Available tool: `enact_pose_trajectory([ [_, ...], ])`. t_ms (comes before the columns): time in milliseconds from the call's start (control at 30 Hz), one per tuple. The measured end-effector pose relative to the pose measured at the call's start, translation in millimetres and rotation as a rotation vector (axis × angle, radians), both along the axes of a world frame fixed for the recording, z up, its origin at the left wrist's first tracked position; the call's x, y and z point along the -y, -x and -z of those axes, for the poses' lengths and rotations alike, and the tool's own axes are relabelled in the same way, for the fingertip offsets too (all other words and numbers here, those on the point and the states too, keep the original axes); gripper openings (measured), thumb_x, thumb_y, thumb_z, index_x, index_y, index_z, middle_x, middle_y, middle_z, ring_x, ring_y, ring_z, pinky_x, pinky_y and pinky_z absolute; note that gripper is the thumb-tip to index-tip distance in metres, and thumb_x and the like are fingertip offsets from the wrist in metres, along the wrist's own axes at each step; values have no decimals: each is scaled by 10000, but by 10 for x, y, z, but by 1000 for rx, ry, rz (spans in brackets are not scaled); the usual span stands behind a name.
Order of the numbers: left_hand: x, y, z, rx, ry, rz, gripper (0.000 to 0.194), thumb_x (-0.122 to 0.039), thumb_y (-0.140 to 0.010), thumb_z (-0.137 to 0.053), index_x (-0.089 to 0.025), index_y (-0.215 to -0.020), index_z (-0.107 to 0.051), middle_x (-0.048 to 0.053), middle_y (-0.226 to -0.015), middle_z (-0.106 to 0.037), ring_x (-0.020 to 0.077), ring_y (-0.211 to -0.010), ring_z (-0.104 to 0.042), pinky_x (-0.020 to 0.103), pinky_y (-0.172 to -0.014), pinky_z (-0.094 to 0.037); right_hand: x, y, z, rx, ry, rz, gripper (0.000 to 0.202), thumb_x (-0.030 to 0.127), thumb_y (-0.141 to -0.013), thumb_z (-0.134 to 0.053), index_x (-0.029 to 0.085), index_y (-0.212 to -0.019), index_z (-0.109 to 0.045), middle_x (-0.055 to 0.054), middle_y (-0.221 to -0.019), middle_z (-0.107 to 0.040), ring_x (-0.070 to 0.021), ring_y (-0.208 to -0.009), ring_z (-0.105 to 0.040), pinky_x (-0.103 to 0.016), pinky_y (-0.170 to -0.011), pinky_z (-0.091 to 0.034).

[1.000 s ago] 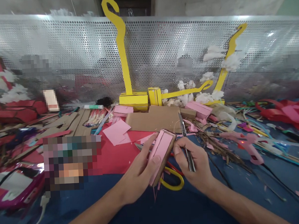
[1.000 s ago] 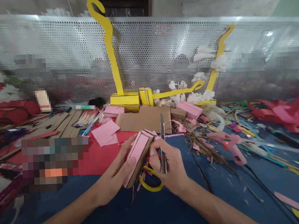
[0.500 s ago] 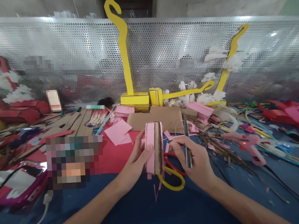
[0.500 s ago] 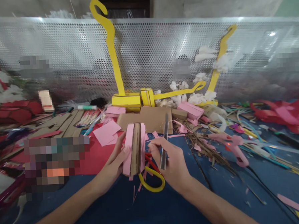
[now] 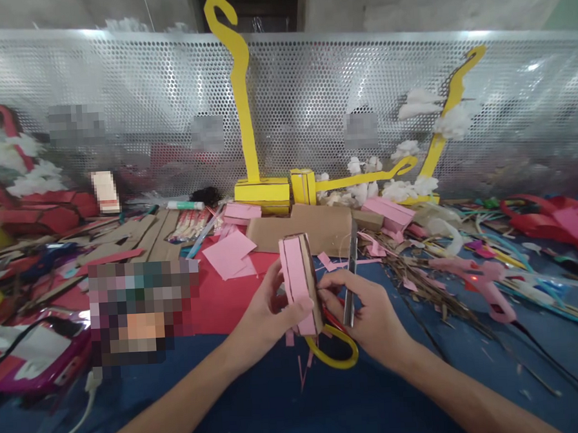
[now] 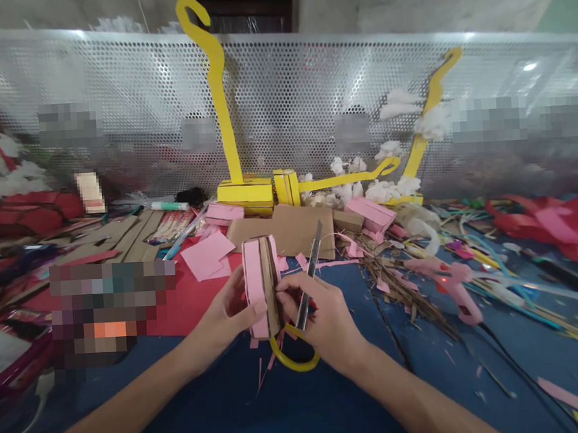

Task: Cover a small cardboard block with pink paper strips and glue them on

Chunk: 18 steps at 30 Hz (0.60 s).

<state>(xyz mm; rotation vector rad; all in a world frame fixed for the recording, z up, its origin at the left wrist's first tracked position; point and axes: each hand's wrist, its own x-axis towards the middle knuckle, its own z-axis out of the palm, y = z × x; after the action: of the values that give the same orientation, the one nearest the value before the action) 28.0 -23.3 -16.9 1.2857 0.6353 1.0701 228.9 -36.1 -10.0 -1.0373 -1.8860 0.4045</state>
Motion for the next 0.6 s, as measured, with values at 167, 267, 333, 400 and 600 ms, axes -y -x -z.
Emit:
enact_pose_trajectory([
  [167,8,2,-32,-35,11,-22,755,-378,-837,-796,-252,-1489,-438,154,-1472,-542,281,-1141,-661,417,-972,-557,9,-7,-44,28,16,-68,92,172,-955,-566,215,-881,-599,3,-788,-634,-133,-677,-577,-236,-648,-478],
  [267,2,5,-66,34,86,-75,647,-379,-838,-796,-227,-1400,-515,147,-1456,-564,289,-1206,-634,393,-969,-563,25,-30,-36,97,23,-166,96,146,-949,-561,225,-900,-587,-2,-821,-636,-143,-713,-576,-253,-675,-483],
  [333,-4,6,-77,80,148,-80,607,-389,-842,-791,-220,-1365,-533,153,-1453,-568,300,-1204,-637,383,-904,-592,28,-45,-13,119,-3,-178,115,143,-963,-542,234,-978,-611,-19,-873,-657,-161,-768,-596,-278,-724,-501],
  [400,-10,5,-76,116,193,-50,608,-388,-838,-794,-217,-1359,-532,162,-1437,-580,307,-1161,-662,367,-814,-615,21,-62,14,109,-25,-131,223,155,-991,-505,248,-1149,-631,-35,-911,-670,-178,-805,-617,-302,-757,-521],
  [600,-56,25,-63,190,217,-112,485,-402,-855,-778,-181,-1245,-594,145,-1219,-706,239,-913,-729,315,-669,-607,22,-117,16,144,-57,-262,352,159,-992,-500,255,-1287,-668,-59,-916,-678,-183,-791,-642,-294,-695,-560],
])
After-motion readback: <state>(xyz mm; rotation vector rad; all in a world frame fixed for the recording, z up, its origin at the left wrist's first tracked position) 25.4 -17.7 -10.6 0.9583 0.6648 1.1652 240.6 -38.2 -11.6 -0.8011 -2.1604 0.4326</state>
